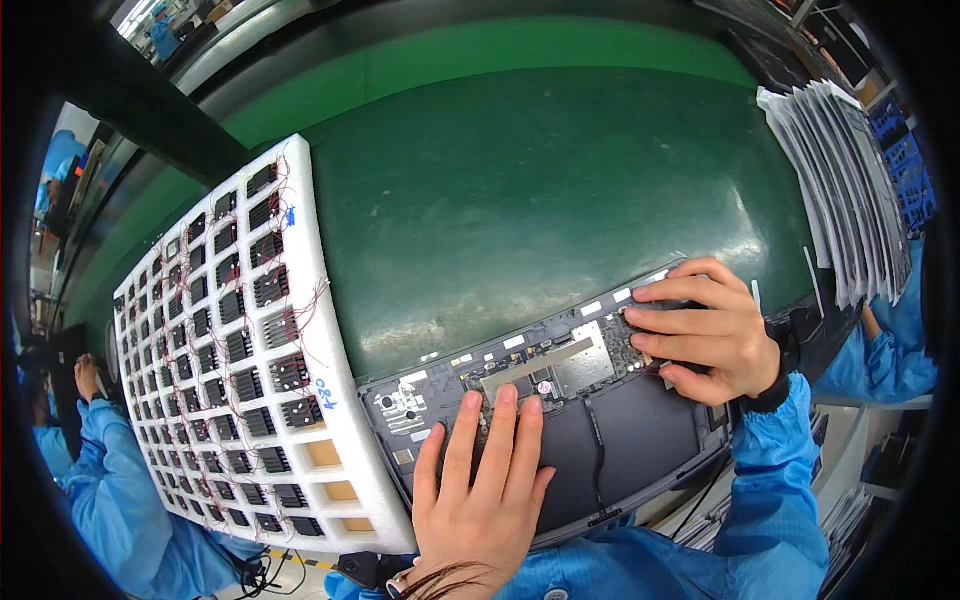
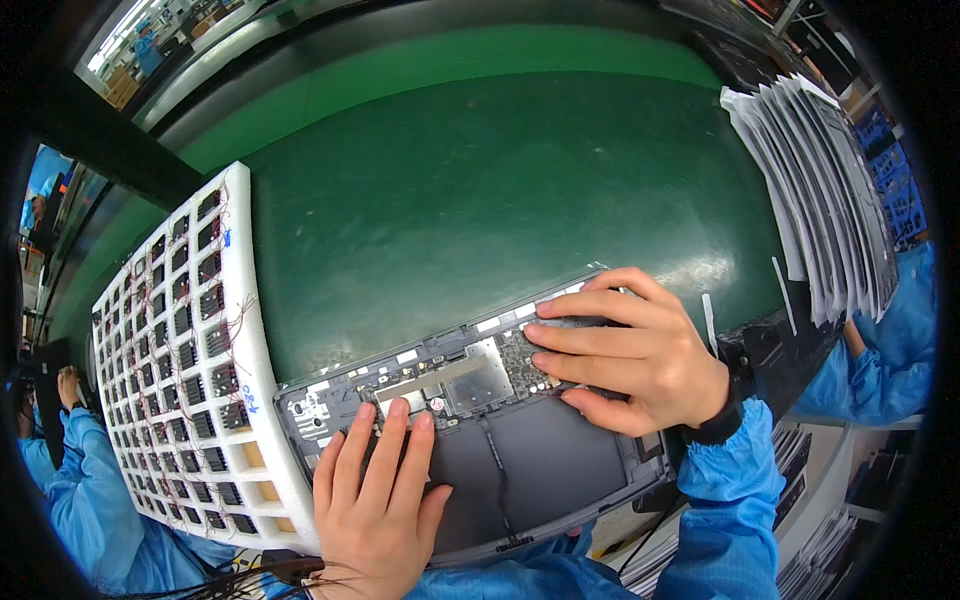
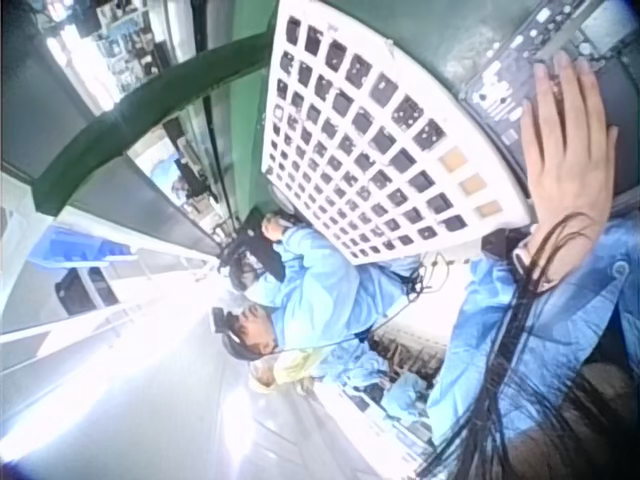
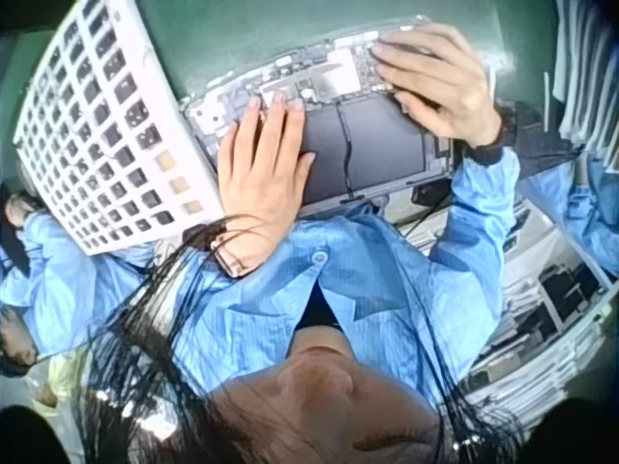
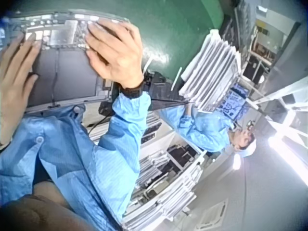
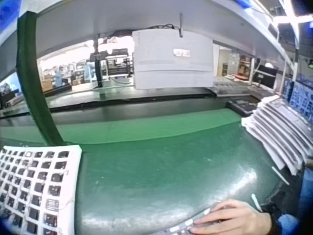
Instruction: Assembling electronic motherboards and components into device chassis on a manufacturing production line.
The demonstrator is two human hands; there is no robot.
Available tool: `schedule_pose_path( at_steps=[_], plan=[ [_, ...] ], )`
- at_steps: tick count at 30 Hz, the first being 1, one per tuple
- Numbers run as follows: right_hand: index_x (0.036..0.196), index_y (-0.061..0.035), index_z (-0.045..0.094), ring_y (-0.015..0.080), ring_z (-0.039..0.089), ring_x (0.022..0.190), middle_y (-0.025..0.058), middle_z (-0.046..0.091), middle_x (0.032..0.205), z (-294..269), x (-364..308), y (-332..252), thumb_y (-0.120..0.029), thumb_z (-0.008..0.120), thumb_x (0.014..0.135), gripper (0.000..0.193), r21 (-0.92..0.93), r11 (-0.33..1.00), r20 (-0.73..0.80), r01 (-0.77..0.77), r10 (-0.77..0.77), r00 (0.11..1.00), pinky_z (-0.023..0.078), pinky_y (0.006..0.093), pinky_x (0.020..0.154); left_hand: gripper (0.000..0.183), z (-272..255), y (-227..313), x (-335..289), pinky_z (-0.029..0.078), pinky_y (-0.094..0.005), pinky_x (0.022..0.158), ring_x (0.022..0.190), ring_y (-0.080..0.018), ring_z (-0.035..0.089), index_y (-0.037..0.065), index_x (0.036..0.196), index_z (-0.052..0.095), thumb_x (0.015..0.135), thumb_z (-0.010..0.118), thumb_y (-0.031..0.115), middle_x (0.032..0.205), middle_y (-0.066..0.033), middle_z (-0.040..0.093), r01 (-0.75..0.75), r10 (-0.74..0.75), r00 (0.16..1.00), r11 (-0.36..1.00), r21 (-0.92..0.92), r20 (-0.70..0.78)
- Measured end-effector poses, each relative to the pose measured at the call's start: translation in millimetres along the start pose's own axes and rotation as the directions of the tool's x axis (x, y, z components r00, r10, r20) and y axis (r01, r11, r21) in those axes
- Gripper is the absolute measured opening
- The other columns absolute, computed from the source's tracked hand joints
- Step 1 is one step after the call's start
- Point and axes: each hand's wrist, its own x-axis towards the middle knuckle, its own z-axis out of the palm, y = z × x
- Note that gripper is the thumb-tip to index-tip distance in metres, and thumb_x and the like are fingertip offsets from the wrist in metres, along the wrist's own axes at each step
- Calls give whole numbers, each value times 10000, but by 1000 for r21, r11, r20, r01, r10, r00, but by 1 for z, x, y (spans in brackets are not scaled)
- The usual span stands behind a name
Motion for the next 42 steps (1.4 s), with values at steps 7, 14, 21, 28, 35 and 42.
schedule_pose_path(
  at_steps=[7, 14, 21, 28, 35, 42],
  plan=[
    [1004, -112, 742, 239, 632, 1103, 26, 700, 1110, -2, 0, -1, -130, 681, 686, 324, 58, 997, 41, 46, -49, 998, 456, 402, 877, 562, -1, 6, 5, 356, -489, 994, 1263, -289, 438, 216, 1344, 545, 831, 650, 419, 1368, -59, 484, 9, -9, 1000, 1000, 6, -1],
    [994, -119, 744, 209, 619, 1134, 1, 699, 1116, -3, 2, -5, -139, 699, 707, 291, 12, 999, 92, 48, -49, 995, 440, 415, 912, 552, 1, 10, 9, 353, -520, 968, 1225, -316, 418, 290, 1343, 543, 829, 643, 464, 1306, -81, 479, 15, -15, 1000, 999, 43, -10],
    [988, -97, 740, 207, 617, 1138, 15, 697, 1123, -5, 4, -6, -169, 689, 734, 269, 35, 999, 101, 13, -16, 995, 427, 445, 943, 586, 1, 12, 12, 334, -530, 979, 1239, -318, 409, 288, 1356, 528, 813, 665, 461, 1358, -82, 458, 48, -49, 999, 998, 35, 7],
    [883, -35, 742, 300, 655, 1041, 100, 719, 1023, -12, -8, 8, -141, 634, 707, 232, 56, 997, -130, -61, 68, 989, 433, 434, 865, 570, -2, 13, 9, 308, -550, 999, 1260, -339, 391, 305, 1361, 520, 826, 660, 441, 1434, -111, 409, 41, -42, 998, 999, 23, 47],
    [862, -41, 745, 307, 620, 1096, 51, 725, 1001, -6, -3, 6, -139, 652, 690, 218, 97, 995, -62, 25, -19, 998, 448, 411, 825, 562, -1, 11, 8, 302, -552, 1007, 1266, -361, 386, 322, 1356, 526, 822, 666, 428, 1438, -136, 403, 19, -19, 999, 1000, 8, 41],
    [834, -62, 750, 298, 630, 1082, 23, 726, 1000, -5, -4, 7, -140, 661, 684, 191, 110, 992, -38, 58, -54, 998, 452, 398, 812, 578, -1, 12, 9, 307, -548, 1002, 1267, -354, 391, 328, 1350, 533, 801, 689, 420, 1438, -130, 404, 27, -28, 999, 999, 22, 30]
  ],
)
